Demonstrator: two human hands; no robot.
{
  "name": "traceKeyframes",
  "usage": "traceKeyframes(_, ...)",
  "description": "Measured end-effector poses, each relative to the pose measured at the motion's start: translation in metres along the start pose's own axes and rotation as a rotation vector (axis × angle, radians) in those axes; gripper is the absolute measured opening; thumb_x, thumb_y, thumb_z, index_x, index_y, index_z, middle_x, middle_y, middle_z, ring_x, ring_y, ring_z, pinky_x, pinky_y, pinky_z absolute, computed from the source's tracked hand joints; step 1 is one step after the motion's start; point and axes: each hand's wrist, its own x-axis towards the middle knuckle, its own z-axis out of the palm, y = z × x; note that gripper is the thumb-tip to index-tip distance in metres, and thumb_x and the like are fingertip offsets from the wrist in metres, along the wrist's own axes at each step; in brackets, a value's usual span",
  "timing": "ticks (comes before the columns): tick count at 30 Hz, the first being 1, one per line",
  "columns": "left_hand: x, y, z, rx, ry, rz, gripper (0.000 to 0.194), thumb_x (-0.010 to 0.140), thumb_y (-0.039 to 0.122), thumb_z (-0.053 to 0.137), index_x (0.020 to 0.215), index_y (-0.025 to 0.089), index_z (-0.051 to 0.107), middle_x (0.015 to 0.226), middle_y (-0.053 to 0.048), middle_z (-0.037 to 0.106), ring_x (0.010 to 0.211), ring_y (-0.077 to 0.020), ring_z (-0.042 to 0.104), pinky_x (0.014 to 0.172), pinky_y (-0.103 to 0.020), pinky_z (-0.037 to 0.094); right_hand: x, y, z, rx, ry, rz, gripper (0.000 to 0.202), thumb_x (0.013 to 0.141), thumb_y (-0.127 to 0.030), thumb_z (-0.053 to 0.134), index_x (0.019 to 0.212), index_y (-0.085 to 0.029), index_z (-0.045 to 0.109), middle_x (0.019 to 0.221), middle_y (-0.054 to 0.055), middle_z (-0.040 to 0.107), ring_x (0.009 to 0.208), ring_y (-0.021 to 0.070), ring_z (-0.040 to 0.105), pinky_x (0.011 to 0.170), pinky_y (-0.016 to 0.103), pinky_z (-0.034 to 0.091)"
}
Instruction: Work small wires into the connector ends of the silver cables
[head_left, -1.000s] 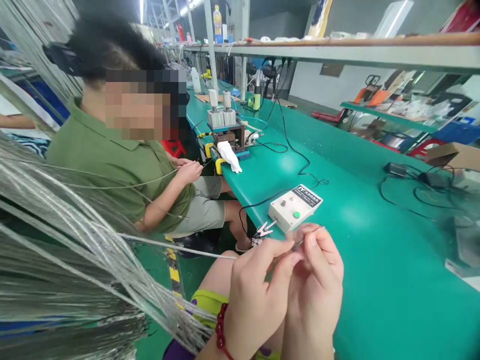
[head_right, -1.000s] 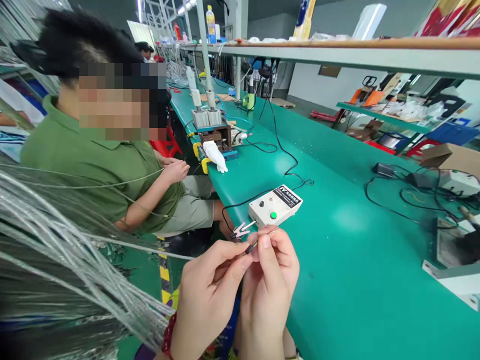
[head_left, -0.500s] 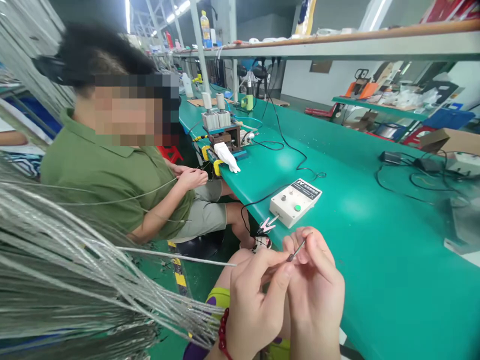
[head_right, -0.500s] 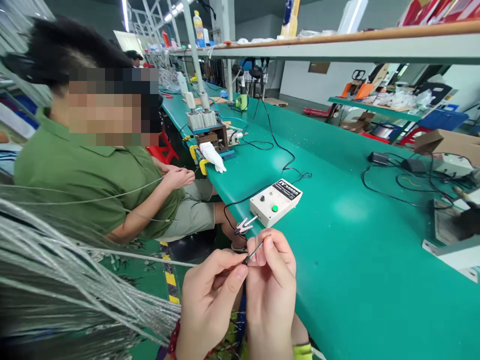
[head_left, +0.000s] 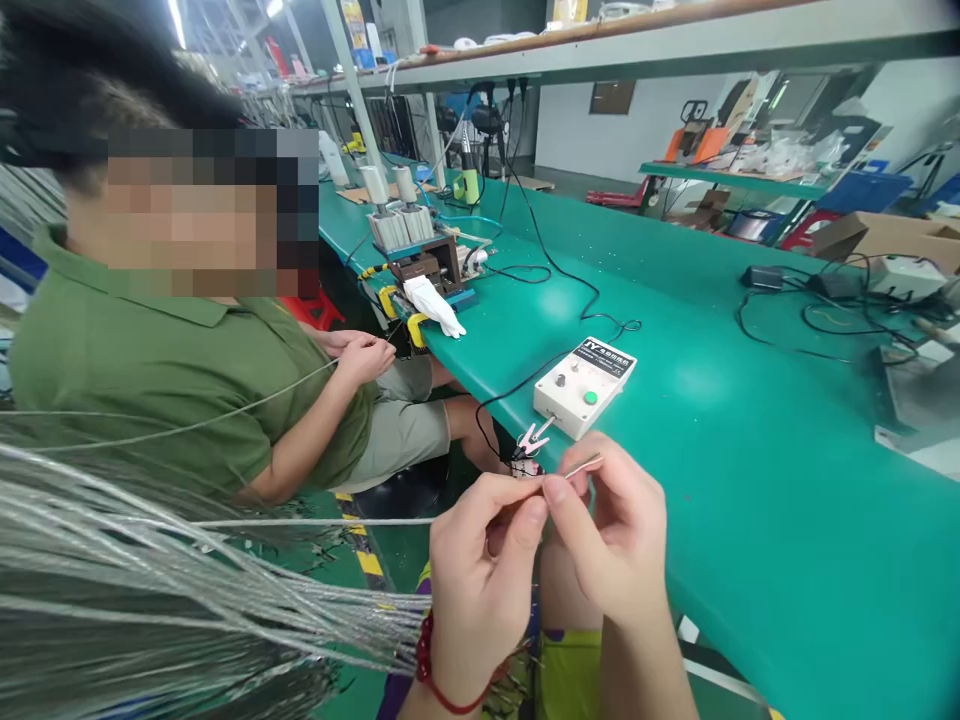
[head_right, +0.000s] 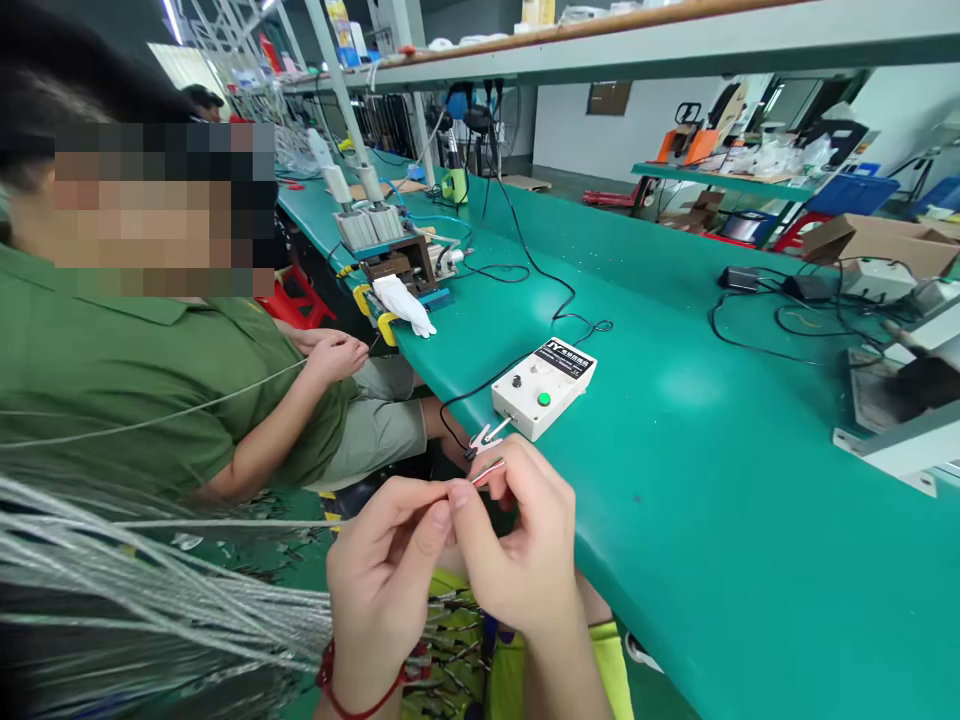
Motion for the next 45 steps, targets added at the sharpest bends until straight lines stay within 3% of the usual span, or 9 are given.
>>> traceKeyframes(11, 0.016, -0.020, -0.029, 0.206, -0.293, 0.187, 0.016, 0.100, 0.012, 0.066, 0.102, 0.022, 0.078, 0.092, -0.001, 0.083, 0.083, -0.0178, 0.078, 0.073, -0.026, 0.057, 0.001, 0.011, -0.011, -0.218, -0.232, -0.030, 0.024, 0.088, -0.011, 0.059, 0.067, -0.020, 0.055, 0.060, -0.004, 0.051, 0.054, 0.0095, 0.045, 0.052, 0.025, 0.030)
traceKeyframes(19, 0.016, -0.023, -0.017, 0.227, -0.211, -0.006, 0.018, 0.097, 0.011, 0.068, 0.097, 0.022, 0.081, 0.091, -0.003, 0.085, 0.075, -0.0190, 0.078, 0.063, -0.025, 0.057, -0.009, -0.014, -0.003, -0.673, -0.155, -0.177, 0.031, 0.089, -0.013, 0.057, 0.064, -0.022, 0.041, 0.058, -0.004, 0.038, 0.052, 0.0119, 0.033, 0.053, 0.033, 0.020)
traceKeyframes(22, 0.016, -0.020, -0.019, 0.195, -0.202, 0.026, 0.017, 0.098, 0.012, 0.069, 0.099, 0.024, 0.080, 0.086, 0.000, 0.083, 0.074, -0.0171, 0.076, 0.067, -0.024, 0.056, -0.011, -0.021, -0.002, -0.438, -0.133, -0.098, 0.028, 0.087, -0.008, 0.057, 0.064, -0.021, 0.046, 0.058, -0.004, 0.041, 0.053, 0.0117, 0.036, 0.052, 0.031, 0.023)
traceKeyframes(29, 0.010, -0.006, -0.019, 0.102, -0.265, 0.140, 0.012, 0.104, 0.018, 0.065, 0.097, 0.024, 0.073, 0.084, 0.002, 0.079, 0.069, -0.0153, 0.068, 0.063, -0.026, 0.049, -0.001, 0.006, 0.004, 0.688, 0.021, 0.284, 0.035, 0.089, -0.025, 0.055, 0.056, -0.023, 0.043, 0.048, -0.005, 0.033, 0.043, 0.0122, 0.030, 0.043, 0.027, 0.030)
traceKeyframes(31, 0.007, -0.002, -0.019, 0.138, -0.221, 0.158, 0.012, 0.103, 0.016, 0.065, 0.098, 0.024, 0.072, 0.080, 0.003, 0.077, 0.067, -0.0149, 0.067, 0.063, -0.026, 0.048, 0.002, 0.011, -0.004, 0.544, 0.032, 0.206, 0.034, 0.091, -0.021, 0.054, 0.058, -0.023, 0.047, 0.050, -0.005, 0.035, 0.044, 0.0122, 0.032, 0.043, 0.027, 0.030)
traceKeyframes(35, 0.005, 0.004, -0.021, 0.224, -0.164, 0.202, 0.013, 0.100, 0.012, 0.067, 0.100, 0.025, 0.072, 0.075, 0.003, 0.074, 0.064, -0.0152, 0.066, 0.065, -0.027, 0.049, 0.002, 0.005, -0.034, -0.188, -0.100, -0.210, 0.017, 0.089, -0.008, 0.068, 0.079, -0.021, 0.067, 0.063, -0.001, 0.055, 0.057, 0.0143, 0.047, 0.053, 0.030, 0.034)
traceKeyframes(38, 0.005, 0.006, -0.021, 0.216, -0.201, 0.241, 0.012, 0.099, 0.013, 0.069, 0.101, 0.024, 0.073, 0.079, 0.002, 0.077, 0.065, -0.0162, 0.068, 0.064, -0.028, 0.051, 0.000, 0.000, -0.055, -0.345, -0.183, -0.305, 0.017, 0.090, -0.005, 0.068, 0.090, -0.022, 0.069, 0.072, 0.002, 0.061, 0.063, 0.0162, 0.049, 0.057, 0.033, 0.037)
traceKeyframes(40, 0.003, 0.006, -0.022, 0.186, -0.182, 0.224, 0.011, 0.099, 0.015, 0.069, 0.100, 0.024, 0.074, 0.077, 0.002, 0.078, 0.064, -0.0160, 0.069, 0.061, -0.027, 0.051, -0.002, 0.003, -0.065, -0.342, -0.121, -0.288, 0.016, 0.092, -0.006, 0.067, 0.090, -0.022, 0.069, 0.074, 0.003, 0.063, 0.064, 0.0176, 0.051, 0.059, 0.035, 0.039)
traceKeyframes(45, 0.001, 0.002, -0.027, 0.100, 0.046, 0.076, 0.016, 0.101, 0.014, 0.067, 0.103, 0.027, 0.078, 0.073, 0.004, 0.077, 0.058, -0.0132, 0.069, 0.055, -0.022, 0.052, -0.004, 0.019, -0.078, -0.102, 0.287, -0.195, 0.020, 0.100, -0.021, 0.065, 0.081, -0.023, 0.069, 0.069, 0.002, 0.056, 0.066, 0.0204, 0.052, 0.064, 0.038, 0.040)
